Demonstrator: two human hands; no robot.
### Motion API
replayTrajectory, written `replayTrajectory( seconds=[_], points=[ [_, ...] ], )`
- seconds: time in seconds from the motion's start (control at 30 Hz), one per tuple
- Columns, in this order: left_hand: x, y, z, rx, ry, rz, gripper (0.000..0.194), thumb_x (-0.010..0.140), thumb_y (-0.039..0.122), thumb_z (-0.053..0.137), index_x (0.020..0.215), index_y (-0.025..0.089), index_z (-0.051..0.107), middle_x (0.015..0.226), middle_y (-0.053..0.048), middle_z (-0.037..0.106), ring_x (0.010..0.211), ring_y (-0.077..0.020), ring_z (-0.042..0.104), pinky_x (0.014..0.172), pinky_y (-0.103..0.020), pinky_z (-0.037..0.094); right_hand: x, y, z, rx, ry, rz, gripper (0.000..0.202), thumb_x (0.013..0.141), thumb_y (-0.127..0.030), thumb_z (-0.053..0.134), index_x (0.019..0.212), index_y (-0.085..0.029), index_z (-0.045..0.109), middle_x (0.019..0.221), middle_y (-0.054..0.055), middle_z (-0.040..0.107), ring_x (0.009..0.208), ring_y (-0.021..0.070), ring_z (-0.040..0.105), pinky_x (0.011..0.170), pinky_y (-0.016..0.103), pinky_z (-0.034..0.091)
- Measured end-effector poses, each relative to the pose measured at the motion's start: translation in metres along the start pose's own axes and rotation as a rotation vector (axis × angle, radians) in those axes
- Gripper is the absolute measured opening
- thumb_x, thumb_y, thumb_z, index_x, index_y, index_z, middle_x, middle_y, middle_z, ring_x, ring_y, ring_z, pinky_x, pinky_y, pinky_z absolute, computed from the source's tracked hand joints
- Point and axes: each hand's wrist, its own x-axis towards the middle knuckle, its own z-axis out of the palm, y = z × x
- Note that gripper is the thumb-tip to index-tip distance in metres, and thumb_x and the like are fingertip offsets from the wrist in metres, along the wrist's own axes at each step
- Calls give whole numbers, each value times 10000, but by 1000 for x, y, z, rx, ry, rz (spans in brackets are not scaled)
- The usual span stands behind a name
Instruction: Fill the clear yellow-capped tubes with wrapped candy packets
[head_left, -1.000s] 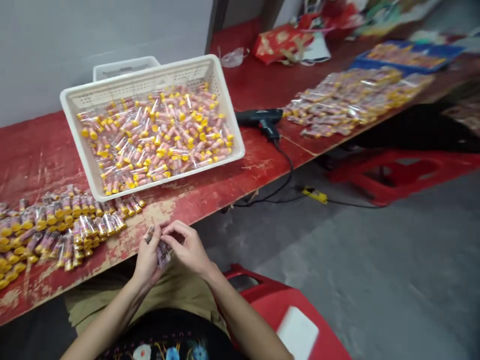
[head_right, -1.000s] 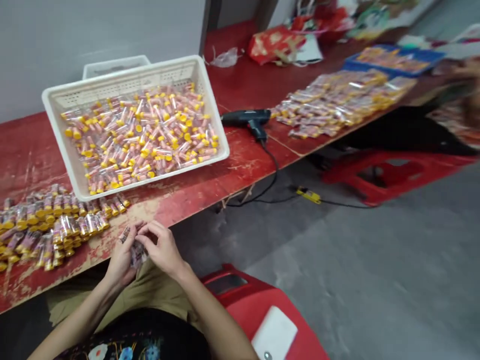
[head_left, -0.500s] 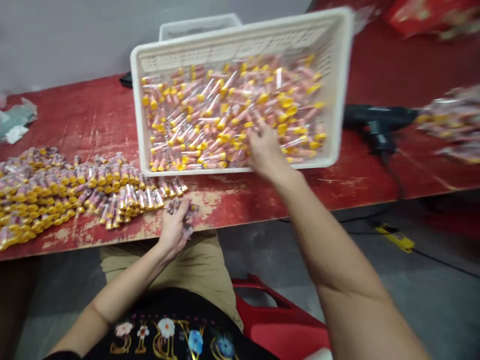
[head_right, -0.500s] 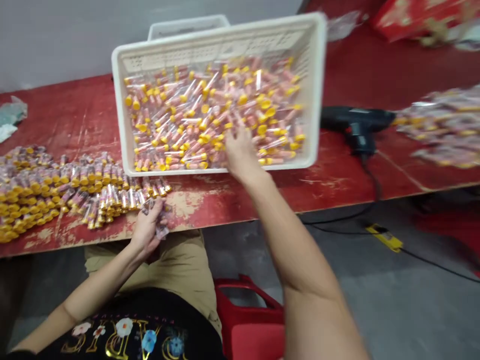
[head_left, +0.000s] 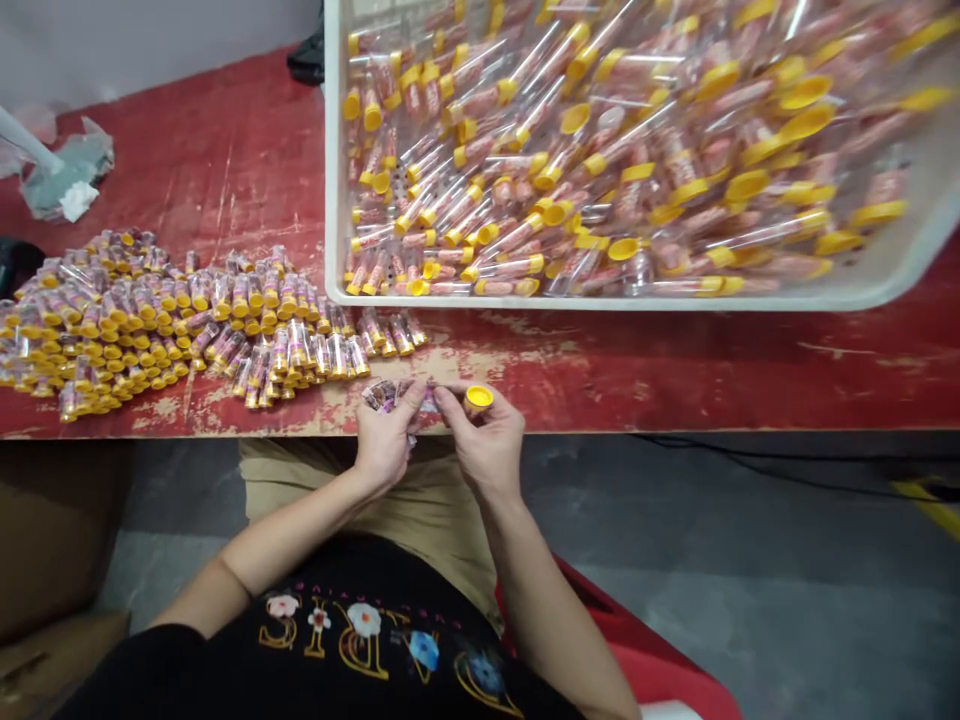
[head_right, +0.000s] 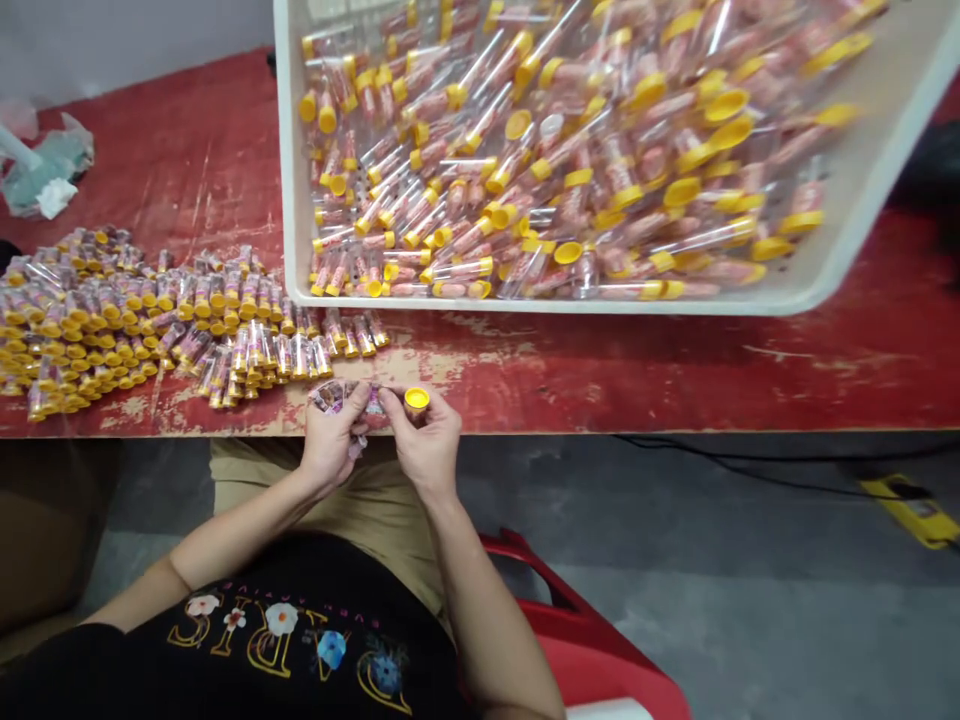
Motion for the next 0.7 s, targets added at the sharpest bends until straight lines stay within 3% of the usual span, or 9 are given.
replayTrajectory(
  seconds=[0.1,0.2,0.3,0.43,0.53,0.7],
  points=[
    [-2,1,-1,0,56,30,707,492,662,992,697,183,515,554,97,484,428,-13,377,389,-169,241,-1,-6,0,47,-2,36,488,774,-656,844,809,-192,696,701,-22,630,609,89,536,615,235,501],
    [-3,9,-2,2,61,-20,716,513,677,981,732,202,492,546,102,473,415,-22,376,375,-167,226,-4,-21,-10,163,-30,61,522,821,-735,764,927,-227,702,862,2,665,713,104,602,693,252,547],
    [-4,18,-2,0,32,-107,716,522,672,983,767,204,500,566,94,491,420,-22,385,372,-153,212,-9,-43,-25,290,-49,27,431,832,-641,819,1042,-273,743,928,-1,641,786,99,615,768,242,562],
    [-9,25,1,-40,-57,-166,726,459,608,1027,737,189,502,594,79,512,469,-19,429,392,-126,240,-16,-67,-31,319,-32,-103,416,817,-558,869,1146,-332,751,954,-3,645,808,112,610,725,240,547],
    [-12,25,5,-65,-120,-183,730,423,575,1045,707,175,505,609,73,519,509,-15,455,415,-111,274,-17,-67,-28,253,61,-224,370,848,-497,862,1155,-329,744,997,3,687,857,116,647,751,234,554],
    [-11,23,6,12,-167,-232,714,443,617,1024,713,162,545,624,45,581,513,-27,499,416,-117,292,-18,-52,-33,206,94,-245,381,902,-450,811,1234,-312,684,1040,13,736,702,106,645,652,256,565]
  ],
)
